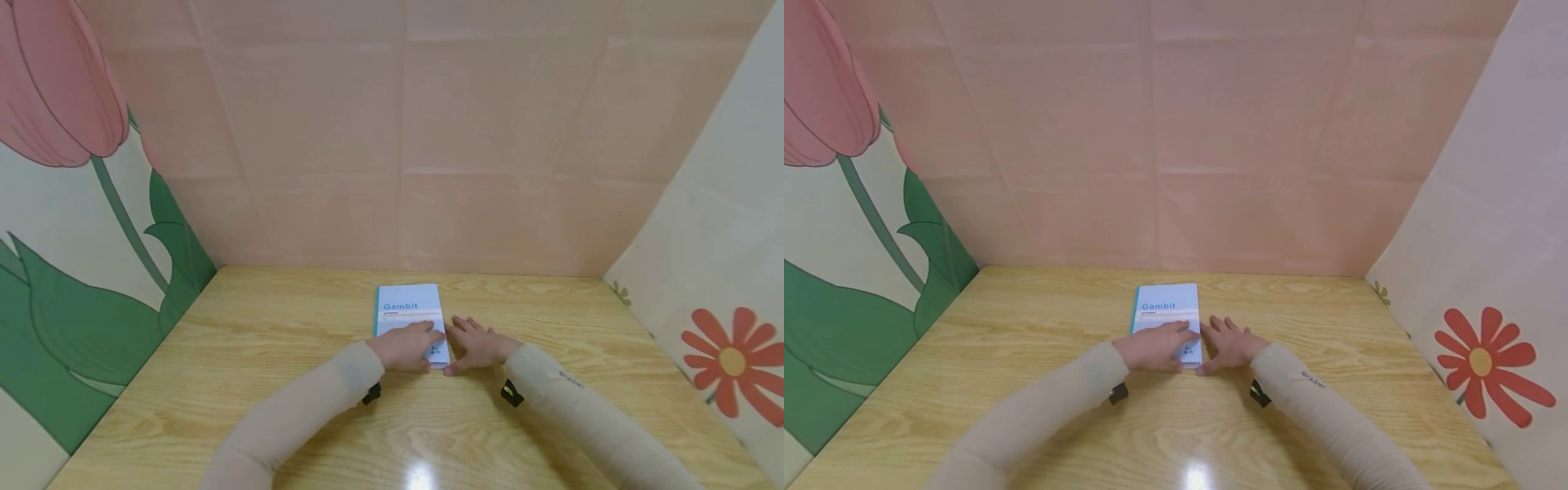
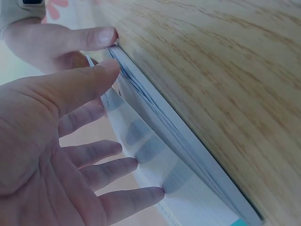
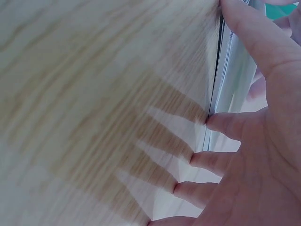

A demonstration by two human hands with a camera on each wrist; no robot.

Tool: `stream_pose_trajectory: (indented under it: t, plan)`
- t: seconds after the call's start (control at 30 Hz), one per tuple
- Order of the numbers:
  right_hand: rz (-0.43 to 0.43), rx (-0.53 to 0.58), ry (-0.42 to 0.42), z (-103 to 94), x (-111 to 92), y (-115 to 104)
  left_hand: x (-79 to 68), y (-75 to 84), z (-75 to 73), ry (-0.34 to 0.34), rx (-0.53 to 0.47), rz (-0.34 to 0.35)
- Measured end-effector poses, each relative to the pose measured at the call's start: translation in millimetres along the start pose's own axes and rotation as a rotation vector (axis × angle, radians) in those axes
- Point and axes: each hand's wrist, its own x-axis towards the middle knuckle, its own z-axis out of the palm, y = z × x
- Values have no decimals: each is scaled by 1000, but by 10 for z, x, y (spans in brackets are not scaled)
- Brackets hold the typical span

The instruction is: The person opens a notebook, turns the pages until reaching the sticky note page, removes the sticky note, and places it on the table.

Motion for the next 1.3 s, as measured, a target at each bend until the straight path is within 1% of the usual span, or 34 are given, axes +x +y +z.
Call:
stream_pose_trajectory:
  t: [0.1,0.2,0.33,0.43,0.6,0.7,0.87,1.07,1.3]
  plan:
    - [3,5,-4,1,-2,0,-22,1,-19,21,-3,12]
    - [7,7,-6,-2,-4,-6,-51,-15,-46,58,-22,26]
    - [11,6,-12,-7,-2,-11,-117,-53,-121,105,-74,41]
    - [15,4,-18,-8,-2,-18,-183,-89,-189,124,-87,56]
    - [17,6,-21,-8,7,-18,-295,-163,-291,162,-24,77]
    - [19,7,-20,-3,16,-9,-364,-196,-344,189,-21,73]
    - [23,5,-19,12,31,12,-516,-237,-435,236,-125,30]
    - [27,10,-25,12,32,11,-719,-309,-526,303,-226,-45]
    - [24,32,-33,14,27,37,-946,-464,-564,415,-358,-120]
